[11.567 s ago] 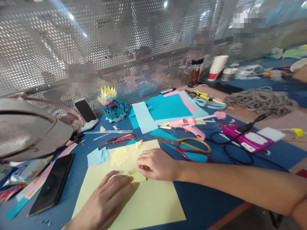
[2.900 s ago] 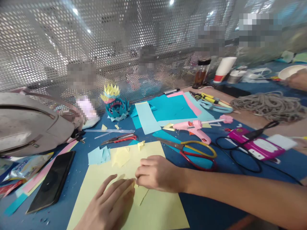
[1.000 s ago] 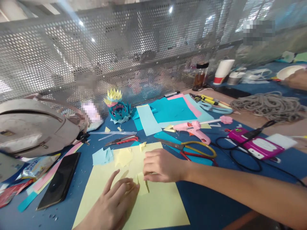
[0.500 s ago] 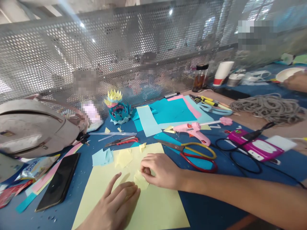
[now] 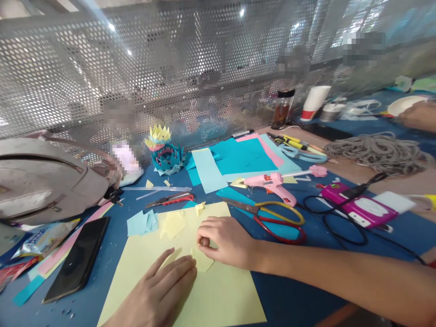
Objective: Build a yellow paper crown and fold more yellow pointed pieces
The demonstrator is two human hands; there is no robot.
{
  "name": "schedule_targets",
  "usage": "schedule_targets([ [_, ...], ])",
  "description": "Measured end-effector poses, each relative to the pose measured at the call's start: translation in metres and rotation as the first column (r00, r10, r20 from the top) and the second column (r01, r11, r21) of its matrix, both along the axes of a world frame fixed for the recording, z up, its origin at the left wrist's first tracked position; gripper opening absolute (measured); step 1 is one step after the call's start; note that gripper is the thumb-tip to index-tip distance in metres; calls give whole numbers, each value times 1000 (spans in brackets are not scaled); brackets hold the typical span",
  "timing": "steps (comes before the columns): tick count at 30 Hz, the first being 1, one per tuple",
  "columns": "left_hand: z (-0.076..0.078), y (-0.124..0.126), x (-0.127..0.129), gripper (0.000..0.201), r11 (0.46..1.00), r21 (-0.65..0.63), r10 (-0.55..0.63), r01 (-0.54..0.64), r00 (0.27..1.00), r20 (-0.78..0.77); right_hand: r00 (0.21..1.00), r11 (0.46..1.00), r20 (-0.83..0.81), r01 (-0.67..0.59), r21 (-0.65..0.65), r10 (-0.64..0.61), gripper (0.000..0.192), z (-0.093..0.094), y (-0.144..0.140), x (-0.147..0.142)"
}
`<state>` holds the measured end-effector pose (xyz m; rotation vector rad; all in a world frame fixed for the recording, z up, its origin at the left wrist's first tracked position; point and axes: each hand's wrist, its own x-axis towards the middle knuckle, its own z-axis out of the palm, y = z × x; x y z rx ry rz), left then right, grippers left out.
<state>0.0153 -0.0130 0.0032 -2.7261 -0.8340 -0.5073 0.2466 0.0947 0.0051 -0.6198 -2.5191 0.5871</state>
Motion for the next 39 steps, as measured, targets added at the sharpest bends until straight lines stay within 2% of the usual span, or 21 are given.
schedule_targets([
  [4,0,0,-1,42,999,-20,36,-37,998,-44,998,991,-19,-57,119,59,18,-4,0,3],
  [7,0,1,-1,42,999,-16,48,-49,998,-39,991,959,21,-134,249,133,21,-6,1,7],
  [10,1,0,-1,42,997,3,71,-71,997,-31,982,929,62,-189,319,179,21,-4,2,9],
  [17,0,-1,0,44,995,-8,102,-103,993,-65,966,888,68,-257,381,250,20,2,6,7],
  [24,0,0,0,44,994,18,107,-106,991,-77,965,882,50,-255,395,257,23,1,7,7],
  [29,2,0,0,42,995,2,96,-96,993,-75,963,883,55,-265,388,265,21,3,8,9],
  [39,3,0,-2,42,993,-50,98,-104,990,-104,929,857,119,-369,360,350,20,11,18,13],
])
